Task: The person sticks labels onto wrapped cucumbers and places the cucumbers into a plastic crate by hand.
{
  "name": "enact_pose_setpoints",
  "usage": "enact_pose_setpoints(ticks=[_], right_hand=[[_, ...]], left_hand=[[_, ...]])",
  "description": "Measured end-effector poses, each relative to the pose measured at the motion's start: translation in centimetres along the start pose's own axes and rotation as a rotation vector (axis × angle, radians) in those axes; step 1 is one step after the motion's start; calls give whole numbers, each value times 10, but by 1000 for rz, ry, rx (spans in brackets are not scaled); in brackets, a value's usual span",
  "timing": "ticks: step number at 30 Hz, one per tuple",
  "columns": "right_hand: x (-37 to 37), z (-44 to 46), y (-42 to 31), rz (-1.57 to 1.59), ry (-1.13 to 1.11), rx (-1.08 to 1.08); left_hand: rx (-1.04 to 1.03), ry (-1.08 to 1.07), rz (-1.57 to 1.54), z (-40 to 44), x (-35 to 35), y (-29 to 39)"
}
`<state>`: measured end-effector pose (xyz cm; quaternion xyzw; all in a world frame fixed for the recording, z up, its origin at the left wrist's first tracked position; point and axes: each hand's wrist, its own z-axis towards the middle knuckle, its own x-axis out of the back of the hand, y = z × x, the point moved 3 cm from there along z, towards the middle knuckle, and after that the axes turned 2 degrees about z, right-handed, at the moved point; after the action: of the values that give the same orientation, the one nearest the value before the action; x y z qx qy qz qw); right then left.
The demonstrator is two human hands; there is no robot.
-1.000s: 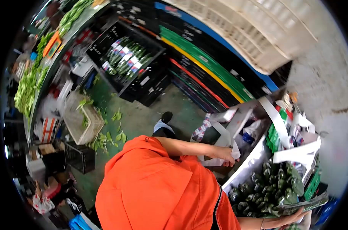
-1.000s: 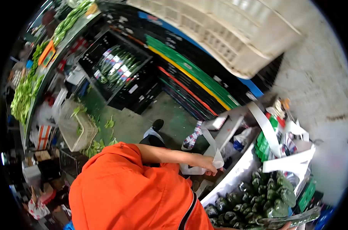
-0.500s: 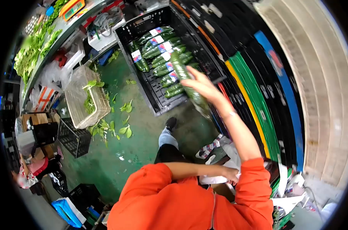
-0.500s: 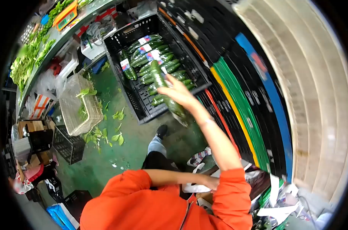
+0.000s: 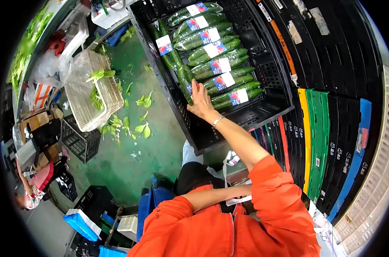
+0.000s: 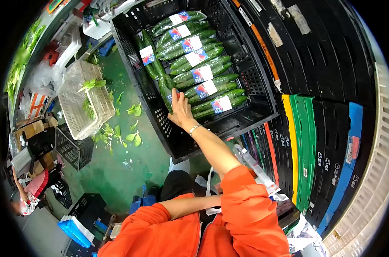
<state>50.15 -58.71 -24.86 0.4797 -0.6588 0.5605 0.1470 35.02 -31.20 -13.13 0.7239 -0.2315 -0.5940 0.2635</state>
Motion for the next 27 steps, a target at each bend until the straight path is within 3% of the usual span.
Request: enact_pose_setpoints(ticks=[2, 9, 15, 17, 22, 25, 27], right_hand=[[-3, -6, 3, -41, -14, 68], [-25, -6, -10, -299, 67, -28], [-18, -11, -12, -237, 7, -41], [-30, -10, -13, -372, 53, -39], [-21, -7, 2, -23, -148, -9], [-16, 3, 24, 353, -58, 40], [2, 2, 45, 204, -80, -45]], left_hand=[[-9, 22, -19, -1, 3, 3], [-42, 77, -59, -2, 4, 8], [-53, 140, -63, -8, 16, 12], [-59, 152, -54, -8, 16, 14], [-137, 208, -20, 5, 22, 4], [-211, 247, 51, 14, 27, -9], [-244, 278, 81, 18, 28, -15]])
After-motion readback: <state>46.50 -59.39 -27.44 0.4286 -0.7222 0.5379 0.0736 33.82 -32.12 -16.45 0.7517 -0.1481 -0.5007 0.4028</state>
